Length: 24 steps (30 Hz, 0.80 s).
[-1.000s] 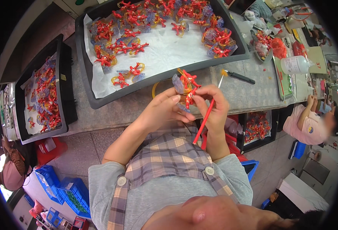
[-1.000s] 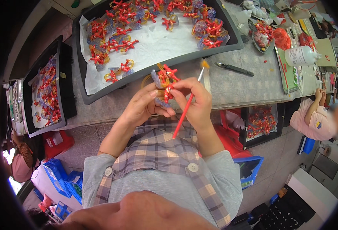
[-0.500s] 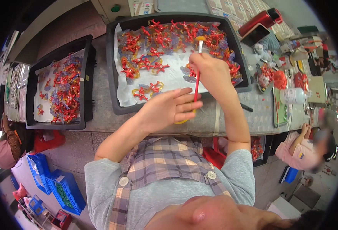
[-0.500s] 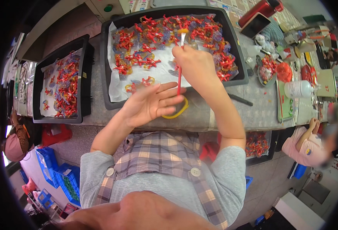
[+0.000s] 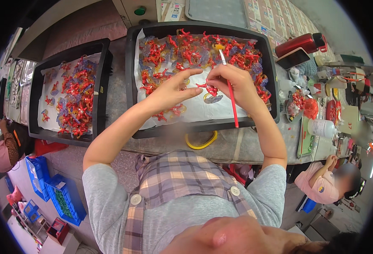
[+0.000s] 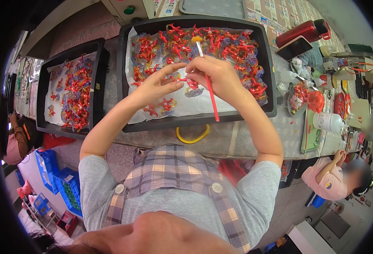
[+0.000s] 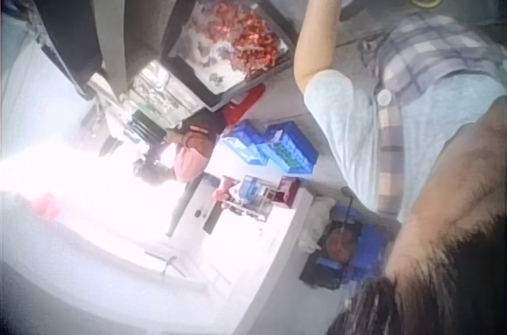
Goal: The person applies liquid to plastic figurines using a brush, attaches circular bases to them by hand, and places the figurines into a tray.
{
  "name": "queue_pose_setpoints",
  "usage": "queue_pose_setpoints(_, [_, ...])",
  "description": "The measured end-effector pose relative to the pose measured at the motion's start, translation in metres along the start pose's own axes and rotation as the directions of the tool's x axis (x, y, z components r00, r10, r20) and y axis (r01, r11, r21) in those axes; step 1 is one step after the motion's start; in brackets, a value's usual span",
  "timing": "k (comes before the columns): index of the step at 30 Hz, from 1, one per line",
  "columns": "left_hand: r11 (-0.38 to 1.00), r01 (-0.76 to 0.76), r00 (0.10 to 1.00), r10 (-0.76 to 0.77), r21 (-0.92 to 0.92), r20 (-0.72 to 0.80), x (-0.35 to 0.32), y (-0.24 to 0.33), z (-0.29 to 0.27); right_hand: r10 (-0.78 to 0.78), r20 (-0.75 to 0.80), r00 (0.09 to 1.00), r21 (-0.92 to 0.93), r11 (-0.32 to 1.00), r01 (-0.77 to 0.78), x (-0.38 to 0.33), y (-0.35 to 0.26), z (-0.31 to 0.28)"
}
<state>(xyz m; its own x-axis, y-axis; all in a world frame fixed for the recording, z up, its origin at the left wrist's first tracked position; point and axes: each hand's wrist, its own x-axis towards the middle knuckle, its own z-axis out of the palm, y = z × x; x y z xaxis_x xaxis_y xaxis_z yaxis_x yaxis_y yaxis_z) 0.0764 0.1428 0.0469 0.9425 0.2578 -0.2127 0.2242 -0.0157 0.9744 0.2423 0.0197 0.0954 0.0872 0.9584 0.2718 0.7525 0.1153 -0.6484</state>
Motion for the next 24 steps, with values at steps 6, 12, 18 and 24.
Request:
queue_pose_setpoints(6, [0.926,-0.059,0.998,0.062,-0.373,-0.004,-0.019,0.011,0.017,-0.036,-0.244,0.969,0.153,0.985,0.075,-0.012,0.003,0.022])
queue_pose_setpoints(12, [0.925,-0.129,0.989,0.093,-0.357,-0.114,-0.023,0.01,0.02,0.258,-0.106,0.96,0.532,0.831,-0.164,-0.025,-0.003,0.029])
queue_pose_setpoints(18, [0.941,-0.132,0.984,0.086,-0.31,-0.158,-0.031,0.011,0.02,0.363,-0.016,0.932,0.725,0.646,-0.239,-0.04,-0.011,0.031])
queue_pose_setpoints(24, [0.922,-0.095,0.991,0.053,-0.374,-0.12,-0.03,0.012,0.02,0.451,-0.161,0.878,0.737,0.647,-0.197,-0.05,-0.028,0.042])
